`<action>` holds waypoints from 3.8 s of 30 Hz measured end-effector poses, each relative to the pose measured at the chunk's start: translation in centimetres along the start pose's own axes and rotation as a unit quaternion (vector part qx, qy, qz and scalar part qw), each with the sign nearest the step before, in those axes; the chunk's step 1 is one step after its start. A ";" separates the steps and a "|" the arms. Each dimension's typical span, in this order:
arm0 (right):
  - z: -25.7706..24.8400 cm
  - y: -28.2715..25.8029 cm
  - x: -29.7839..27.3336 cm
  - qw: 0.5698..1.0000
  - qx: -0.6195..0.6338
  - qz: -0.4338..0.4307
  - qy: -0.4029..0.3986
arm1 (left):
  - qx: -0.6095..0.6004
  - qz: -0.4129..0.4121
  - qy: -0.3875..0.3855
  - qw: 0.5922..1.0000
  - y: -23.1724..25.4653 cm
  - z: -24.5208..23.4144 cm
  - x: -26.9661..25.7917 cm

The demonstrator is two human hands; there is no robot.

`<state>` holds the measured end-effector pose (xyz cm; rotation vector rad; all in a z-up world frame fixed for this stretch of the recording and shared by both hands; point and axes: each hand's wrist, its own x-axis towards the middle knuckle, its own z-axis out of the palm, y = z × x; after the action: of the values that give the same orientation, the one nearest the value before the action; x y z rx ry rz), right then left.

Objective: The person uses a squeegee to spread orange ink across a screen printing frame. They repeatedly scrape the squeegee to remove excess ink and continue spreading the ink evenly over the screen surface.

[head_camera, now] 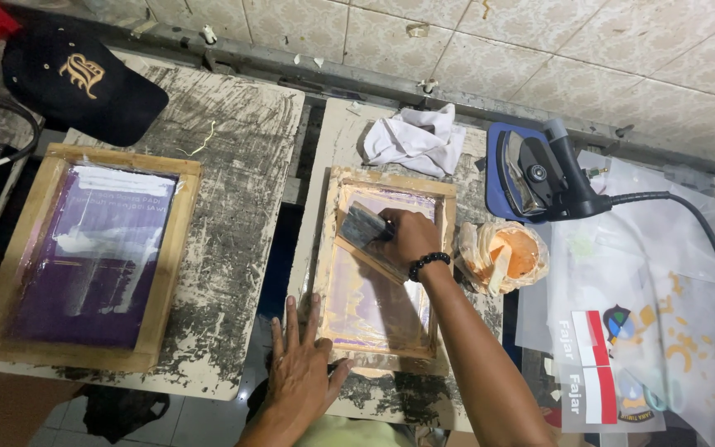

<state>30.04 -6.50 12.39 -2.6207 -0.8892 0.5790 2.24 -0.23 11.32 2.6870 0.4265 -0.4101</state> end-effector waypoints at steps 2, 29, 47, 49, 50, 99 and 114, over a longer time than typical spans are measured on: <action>-0.6 -0.6 0.1 1.000 0.000 0.013 -0.003 | 0.001 -0.008 -0.024 1.000 0.2 -0.6 -0.1; 3.3 -0.6 2.5 0.983 0.025 0.111 0.143 | 0.038 -0.035 -0.089 0.995 1.0 -1.7 0.2; 2.3 1.7 -14.8 0.936 0.202 -0.101 0.270 | -0.179 0.034 0.207 0.961 -0.4 -1.4 -1.1; 2.7 1.8 -16.0 0.919 0.255 -0.136 0.267 | -0.198 0.044 0.276 0.939 -1.3 -1.9 -0.9; 3.0 2.0 -16.4 0.910 0.251 -0.159 0.290 | -0.213 0.081 0.319 0.920 -1.5 -2.6 -0.9; 0.2 3.0 -18.4 0.878 0.345 -0.220 0.249 | -0.158 0.319 0.252 0.900 -1.9 -2.8 9.9; -1.6 1.2 -18.0 0.855 0.386 -0.187 0.292 | -0.062 0.292 0.068 0.952 -1.0 -6.0 15.0</action>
<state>18.34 -19.02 18.17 -1.6670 -0.7207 -0.0089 16.89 6.71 11.18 2.5642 -0.3044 -0.0221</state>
